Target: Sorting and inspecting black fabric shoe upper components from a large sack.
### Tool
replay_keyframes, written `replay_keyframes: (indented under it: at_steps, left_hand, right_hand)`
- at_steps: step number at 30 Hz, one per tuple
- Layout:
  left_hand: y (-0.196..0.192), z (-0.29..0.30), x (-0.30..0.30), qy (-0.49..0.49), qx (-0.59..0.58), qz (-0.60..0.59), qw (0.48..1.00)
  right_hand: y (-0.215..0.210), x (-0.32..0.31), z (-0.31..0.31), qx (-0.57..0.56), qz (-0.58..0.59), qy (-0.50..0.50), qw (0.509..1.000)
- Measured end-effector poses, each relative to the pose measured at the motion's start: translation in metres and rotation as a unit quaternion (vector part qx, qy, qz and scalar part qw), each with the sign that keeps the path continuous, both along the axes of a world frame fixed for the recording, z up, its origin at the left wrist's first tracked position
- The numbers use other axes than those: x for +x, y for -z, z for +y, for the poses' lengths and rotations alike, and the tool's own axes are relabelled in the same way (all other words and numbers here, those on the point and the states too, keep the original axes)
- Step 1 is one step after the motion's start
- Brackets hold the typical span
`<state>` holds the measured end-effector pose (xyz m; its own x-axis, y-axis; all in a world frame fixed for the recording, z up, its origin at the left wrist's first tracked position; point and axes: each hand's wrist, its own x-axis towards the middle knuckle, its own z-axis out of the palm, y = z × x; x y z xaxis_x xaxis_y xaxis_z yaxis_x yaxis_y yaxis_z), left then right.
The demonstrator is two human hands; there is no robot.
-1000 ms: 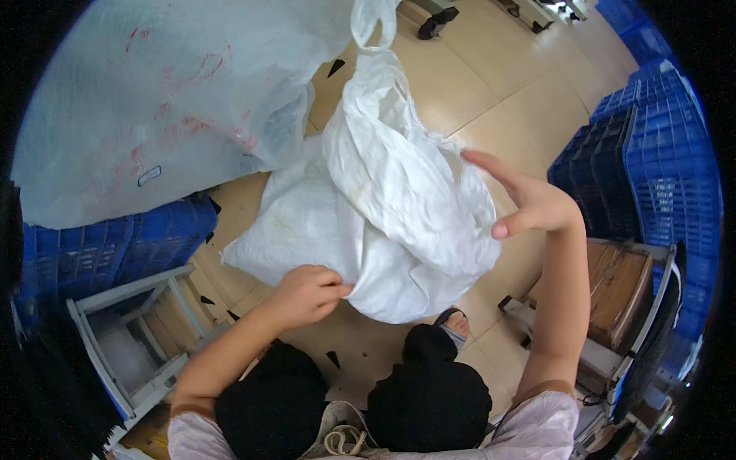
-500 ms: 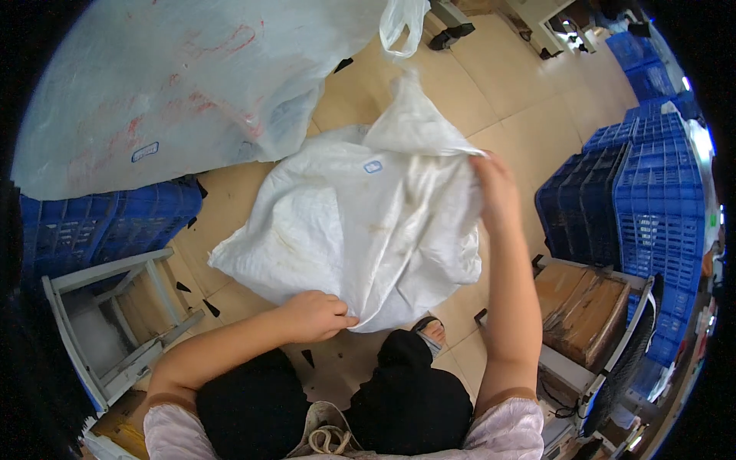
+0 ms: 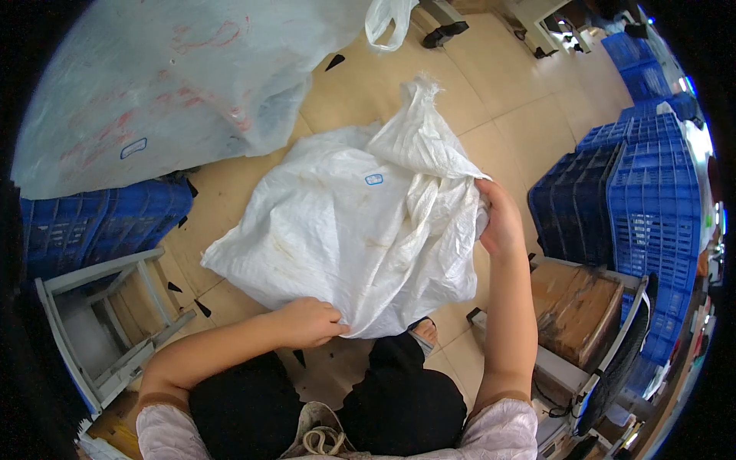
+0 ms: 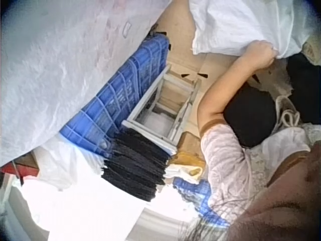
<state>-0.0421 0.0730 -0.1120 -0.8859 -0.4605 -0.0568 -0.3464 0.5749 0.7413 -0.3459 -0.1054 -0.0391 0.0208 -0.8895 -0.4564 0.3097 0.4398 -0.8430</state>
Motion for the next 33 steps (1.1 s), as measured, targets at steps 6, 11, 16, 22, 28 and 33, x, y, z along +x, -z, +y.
replay_keyframes:
  at_steps: [6,11,16,22,28,33]
  left_hand:
    - [-0.001,0.001,-0.001,0.007,-0.007,-0.003,1.0]
    - [-0.002,0.0,0.0,0.02,0.007,-0.021,1.0]
    - [0.0,-0.015,0.017,0.01,0.149,-0.028,0.988]
    - [-0.045,-0.05,0.044,-0.405,0.587,0.309,0.629]
    - [-0.057,-0.053,0.049,-0.551,0.507,0.245,0.616]
    - [-0.067,-0.047,0.078,-0.549,0.498,0.323,0.588]
  right_hand:
    - [-0.003,0.003,0.0,-0.01,-0.002,-0.042,0.999]
    - [-0.013,0.009,0.002,-0.019,-0.003,-0.057,0.998]
    - [-0.036,0.039,0.035,-0.054,0.021,-0.228,0.972]
    - [-0.014,0.134,0.09,-0.273,0.153,-0.564,0.765]
    - [-0.004,0.13,0.104,-0.428,0.09,-0.453,0.777]
    - [0.036,0.085,0.06,-0.097,0.192,-0.526,0.823]
